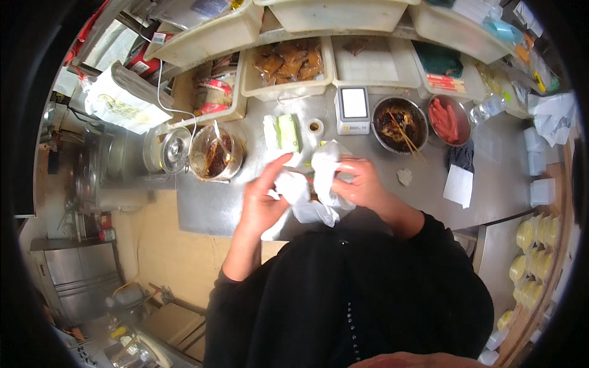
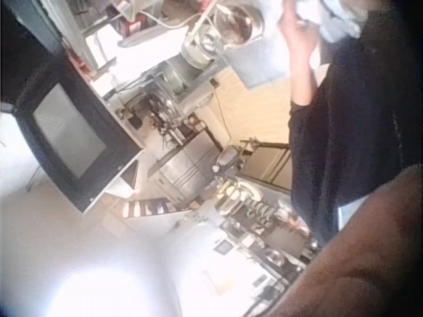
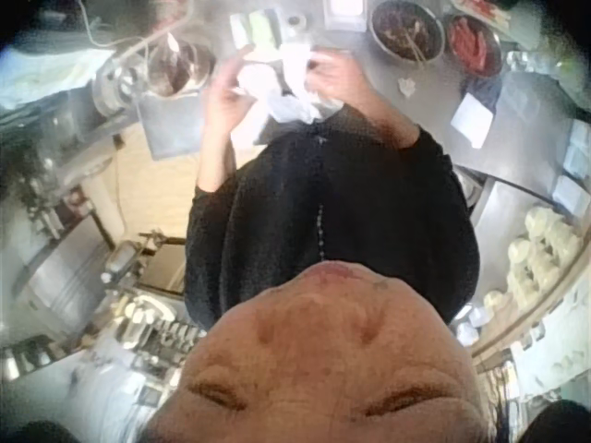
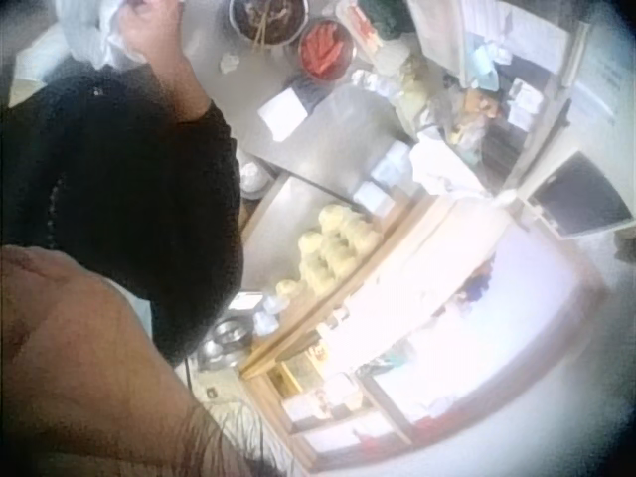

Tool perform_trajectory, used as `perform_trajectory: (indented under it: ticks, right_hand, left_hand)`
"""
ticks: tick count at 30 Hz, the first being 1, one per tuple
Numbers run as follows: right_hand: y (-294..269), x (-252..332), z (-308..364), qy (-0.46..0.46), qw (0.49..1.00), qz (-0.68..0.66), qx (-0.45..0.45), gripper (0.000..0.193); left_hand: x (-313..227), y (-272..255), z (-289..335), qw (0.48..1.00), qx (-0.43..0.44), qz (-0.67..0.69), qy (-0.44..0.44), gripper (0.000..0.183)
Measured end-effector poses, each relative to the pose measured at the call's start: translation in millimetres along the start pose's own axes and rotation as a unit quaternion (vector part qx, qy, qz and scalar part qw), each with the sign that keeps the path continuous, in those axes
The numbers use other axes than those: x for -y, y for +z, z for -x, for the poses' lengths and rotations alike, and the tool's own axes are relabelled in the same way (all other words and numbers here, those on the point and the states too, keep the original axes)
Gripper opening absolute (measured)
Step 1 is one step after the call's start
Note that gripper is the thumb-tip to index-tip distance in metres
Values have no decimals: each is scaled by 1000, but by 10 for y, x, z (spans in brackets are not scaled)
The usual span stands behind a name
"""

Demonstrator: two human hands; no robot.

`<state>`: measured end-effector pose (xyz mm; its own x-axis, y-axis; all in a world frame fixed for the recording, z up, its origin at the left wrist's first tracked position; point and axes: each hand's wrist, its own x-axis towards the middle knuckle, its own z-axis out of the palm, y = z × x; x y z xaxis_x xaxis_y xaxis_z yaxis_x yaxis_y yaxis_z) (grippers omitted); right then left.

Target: The person assembles a noodle salad by layering noodles, shredded cucumber, shredded carrots, and bean sprouts into a clear plastic container. They then place the container into a white plastic bag, add a receipt and chopsticks, and tie the bag closed.

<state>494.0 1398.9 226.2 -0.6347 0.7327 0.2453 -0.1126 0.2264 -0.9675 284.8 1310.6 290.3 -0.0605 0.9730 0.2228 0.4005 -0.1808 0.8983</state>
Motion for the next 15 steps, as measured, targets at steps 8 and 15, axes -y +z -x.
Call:
perform_trajectory:
  ticks: [8, 15]
  right_hand:
    - [-204, -75, 114, -37, 998, 59, -10, 125]
    - [-131, 28, 56, -158, 925, 223, 264, 76]
  left_hand:
    - [852, -385, 355, 999, -16, -39, 25, 120]
    - [778, 124, 105, 987, 145, -58, -32, 92]
